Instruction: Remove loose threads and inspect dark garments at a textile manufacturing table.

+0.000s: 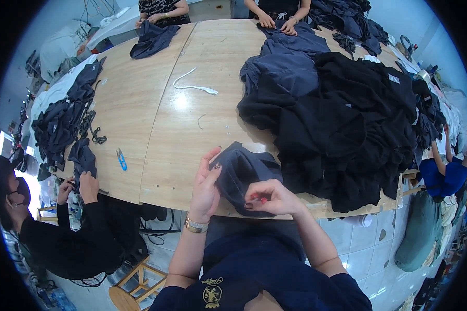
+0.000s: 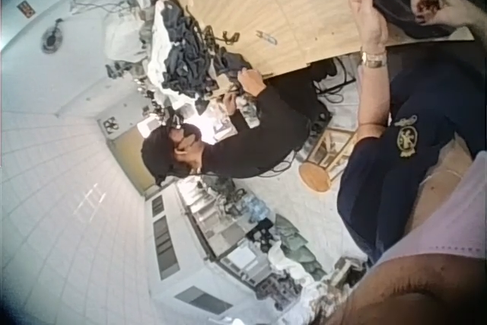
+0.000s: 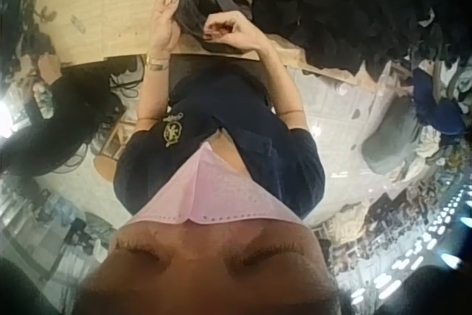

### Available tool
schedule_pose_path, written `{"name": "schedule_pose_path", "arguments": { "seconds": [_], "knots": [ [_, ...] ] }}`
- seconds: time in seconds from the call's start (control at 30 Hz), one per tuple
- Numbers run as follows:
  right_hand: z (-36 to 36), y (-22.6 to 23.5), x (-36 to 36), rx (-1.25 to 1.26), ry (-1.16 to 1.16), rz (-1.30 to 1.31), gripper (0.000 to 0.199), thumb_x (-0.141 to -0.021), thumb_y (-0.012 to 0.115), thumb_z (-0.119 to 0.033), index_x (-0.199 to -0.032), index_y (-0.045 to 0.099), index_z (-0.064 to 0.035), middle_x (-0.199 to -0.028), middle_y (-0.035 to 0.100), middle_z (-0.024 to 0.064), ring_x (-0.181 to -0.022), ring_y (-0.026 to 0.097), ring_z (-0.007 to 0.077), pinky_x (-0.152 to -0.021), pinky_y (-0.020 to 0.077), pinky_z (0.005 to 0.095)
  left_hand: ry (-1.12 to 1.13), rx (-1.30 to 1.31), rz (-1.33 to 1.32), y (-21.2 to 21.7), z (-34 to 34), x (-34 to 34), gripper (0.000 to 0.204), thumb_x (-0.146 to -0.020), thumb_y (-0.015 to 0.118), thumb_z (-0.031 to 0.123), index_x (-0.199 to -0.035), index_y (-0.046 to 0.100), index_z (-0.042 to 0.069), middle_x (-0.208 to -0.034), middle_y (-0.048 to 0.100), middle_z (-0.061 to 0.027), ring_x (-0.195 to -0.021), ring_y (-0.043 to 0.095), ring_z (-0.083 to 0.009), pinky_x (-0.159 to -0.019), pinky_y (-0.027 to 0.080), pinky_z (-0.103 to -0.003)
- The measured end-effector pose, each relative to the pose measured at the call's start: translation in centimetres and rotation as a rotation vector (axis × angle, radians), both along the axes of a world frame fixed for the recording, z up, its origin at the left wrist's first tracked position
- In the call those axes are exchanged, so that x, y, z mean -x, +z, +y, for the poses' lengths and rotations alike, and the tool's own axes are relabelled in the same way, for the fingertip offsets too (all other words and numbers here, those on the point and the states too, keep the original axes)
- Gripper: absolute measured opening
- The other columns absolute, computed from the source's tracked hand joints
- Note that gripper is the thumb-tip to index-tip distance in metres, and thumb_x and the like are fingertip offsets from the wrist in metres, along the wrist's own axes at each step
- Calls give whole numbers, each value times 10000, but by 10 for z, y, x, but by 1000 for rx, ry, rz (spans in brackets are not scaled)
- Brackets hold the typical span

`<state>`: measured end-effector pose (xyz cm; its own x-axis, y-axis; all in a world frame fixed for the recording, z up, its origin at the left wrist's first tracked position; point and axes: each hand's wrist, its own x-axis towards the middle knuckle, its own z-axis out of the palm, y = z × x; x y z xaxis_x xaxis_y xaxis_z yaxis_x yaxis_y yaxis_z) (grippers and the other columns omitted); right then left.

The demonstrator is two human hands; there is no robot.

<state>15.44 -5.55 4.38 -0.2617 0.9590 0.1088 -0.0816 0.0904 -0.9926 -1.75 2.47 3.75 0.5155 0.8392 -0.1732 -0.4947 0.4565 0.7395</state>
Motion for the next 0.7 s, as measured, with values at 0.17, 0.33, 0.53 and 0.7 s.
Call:
{"name": "schedule_pose_path", "arguments": {
  "seconds": [0.17, 0.33, 0.53, 0.7],
  "knots": [
    [-1, 4, -16, 174, 193, -12, 68, -758, 647, -6, -798, 592, 2, -774, 591, 3, -708, 522, 55, -649, 425, 197, 7, -18, -53, -9, 2, 1, 460, -909, 482, -6, -1338, 331, 61, -1015, 611, -69, -939, 558, -70, -836, 447, -210],
    [-1, 2, -31, 189, 153, 93, 237, -812, 622, -227, -813, 583, 6, -733, 567, -15, -638, 474, 41, -566, 377, 194, 21, -76, 1, -8, 3, 2, 535, -870, 542, -49, -1344, 318, 56, -898, 635, -39, -800, 559, -34, -745, 447, -169],
    [15, 10, -14, -180, -388, -531, 187, -746, 710, -147, -801, 571, -34, -622, 491, 45, -544, 483, 120, -495, 378, 255, 27, -136, 118, 2, 5, 0, 614, -846, 567, -62, -1370, 271, 65, -821, 620, -45, -752, 562, -44, -658, 469, -172],
    [25, 8, -18, -533, -421, -979, 255, -751, 693, -274, -754, 523, -84, -670, 513, 59, -587, 564, 242, -483, 411, 344, 1, -197, 197, 7, 8, 2, 632, -841, 589, -39, -1371, 265, 78, -809, 620, -38, -715, 546, -32, -612, 437, -152]
  ]
}}
